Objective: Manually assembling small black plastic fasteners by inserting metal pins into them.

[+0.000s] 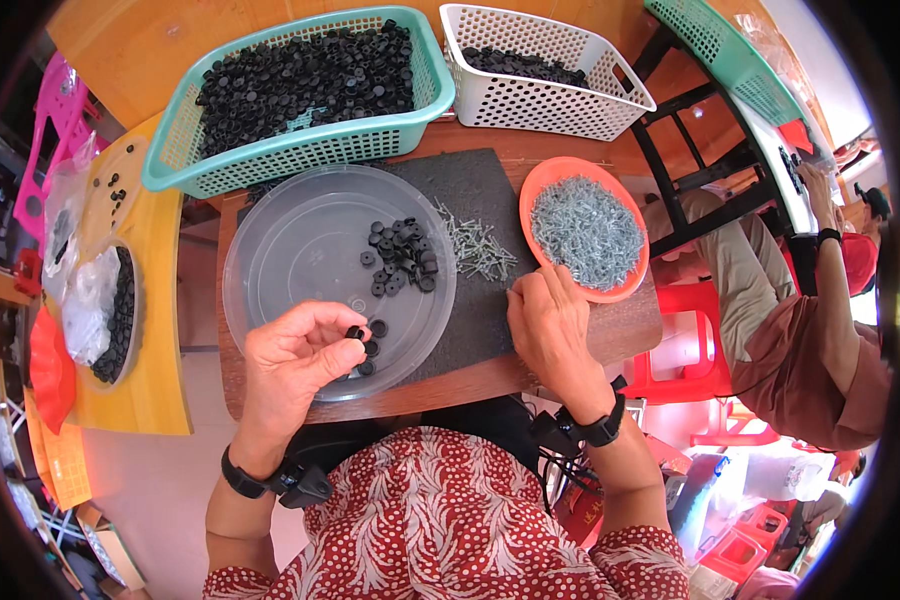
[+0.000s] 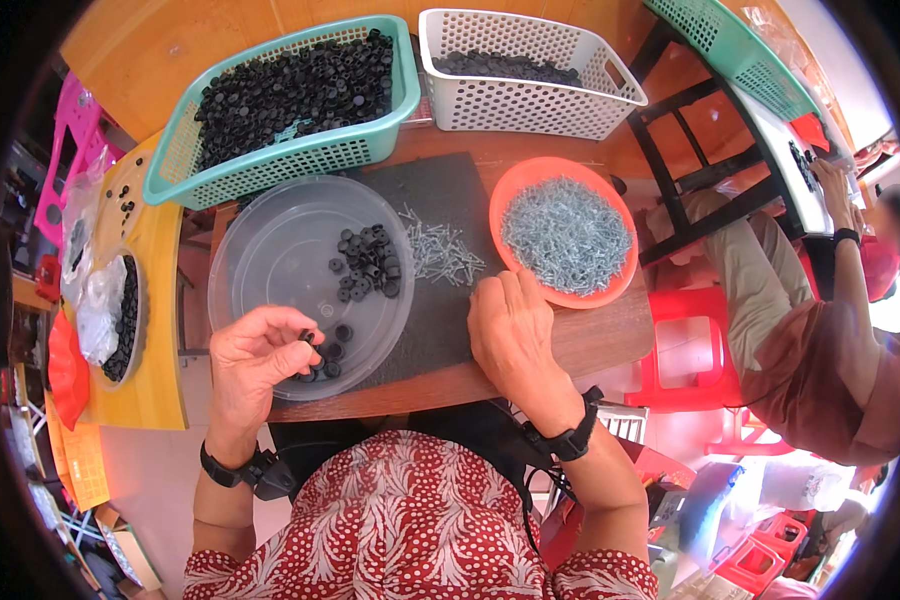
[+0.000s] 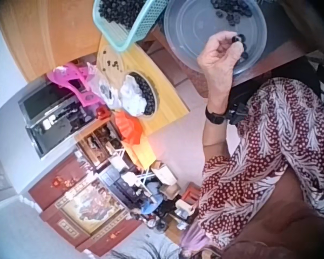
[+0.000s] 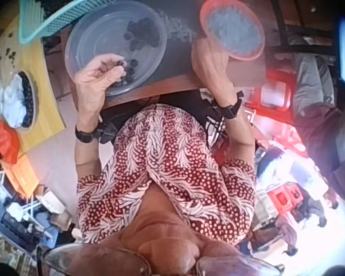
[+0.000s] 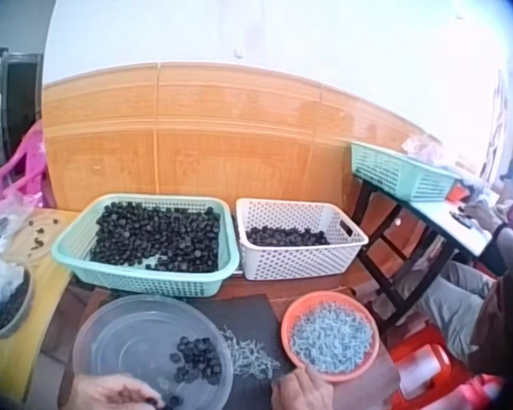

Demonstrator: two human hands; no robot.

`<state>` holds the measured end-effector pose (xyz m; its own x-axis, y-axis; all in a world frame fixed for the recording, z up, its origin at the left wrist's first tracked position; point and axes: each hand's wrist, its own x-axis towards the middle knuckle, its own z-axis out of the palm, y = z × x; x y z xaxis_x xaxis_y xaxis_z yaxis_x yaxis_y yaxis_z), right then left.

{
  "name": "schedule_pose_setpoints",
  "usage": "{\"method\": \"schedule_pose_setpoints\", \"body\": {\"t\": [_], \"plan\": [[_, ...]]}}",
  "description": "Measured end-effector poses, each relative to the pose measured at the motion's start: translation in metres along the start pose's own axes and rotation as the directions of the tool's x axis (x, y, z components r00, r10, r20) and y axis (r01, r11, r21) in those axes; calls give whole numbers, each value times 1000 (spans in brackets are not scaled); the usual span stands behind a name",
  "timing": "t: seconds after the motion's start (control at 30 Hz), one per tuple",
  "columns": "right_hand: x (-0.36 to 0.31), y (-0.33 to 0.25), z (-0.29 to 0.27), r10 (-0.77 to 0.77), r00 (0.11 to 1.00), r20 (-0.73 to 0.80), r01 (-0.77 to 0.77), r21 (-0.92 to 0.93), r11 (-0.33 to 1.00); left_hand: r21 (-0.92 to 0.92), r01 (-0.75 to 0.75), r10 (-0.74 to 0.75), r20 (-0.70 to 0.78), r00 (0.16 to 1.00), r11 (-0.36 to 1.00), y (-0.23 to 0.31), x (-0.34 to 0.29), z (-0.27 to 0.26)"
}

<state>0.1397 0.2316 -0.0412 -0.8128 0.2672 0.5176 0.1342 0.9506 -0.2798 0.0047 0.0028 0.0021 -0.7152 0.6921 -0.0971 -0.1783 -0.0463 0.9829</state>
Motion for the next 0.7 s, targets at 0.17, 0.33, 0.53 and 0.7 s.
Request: {"method": "schedule_pose_setpoints", "body": {"t": [0.17, 0.33, 0.53, 0.7], "plan": [[-3, 0, 4, -22, 1000, -21, 25, 206, 978, 34, -113, 111, 61, 992, 993, -4, 2, 6], [9, -40, -20, 132, 988, 83, -155, 458, 875, -85, -114, 119, 57, 991, 990, -3, -4, 17], [13, -75, -14, 279, 932, 232, -339, 830, 443, 148, -292, 282, 84, 956, 945, -2, -8, 11], [22, -96, -16, 327, 895, 304, -393, 884, 254, 137, -294, 286, 76, 955, 946, 1, -11, 11]]}}
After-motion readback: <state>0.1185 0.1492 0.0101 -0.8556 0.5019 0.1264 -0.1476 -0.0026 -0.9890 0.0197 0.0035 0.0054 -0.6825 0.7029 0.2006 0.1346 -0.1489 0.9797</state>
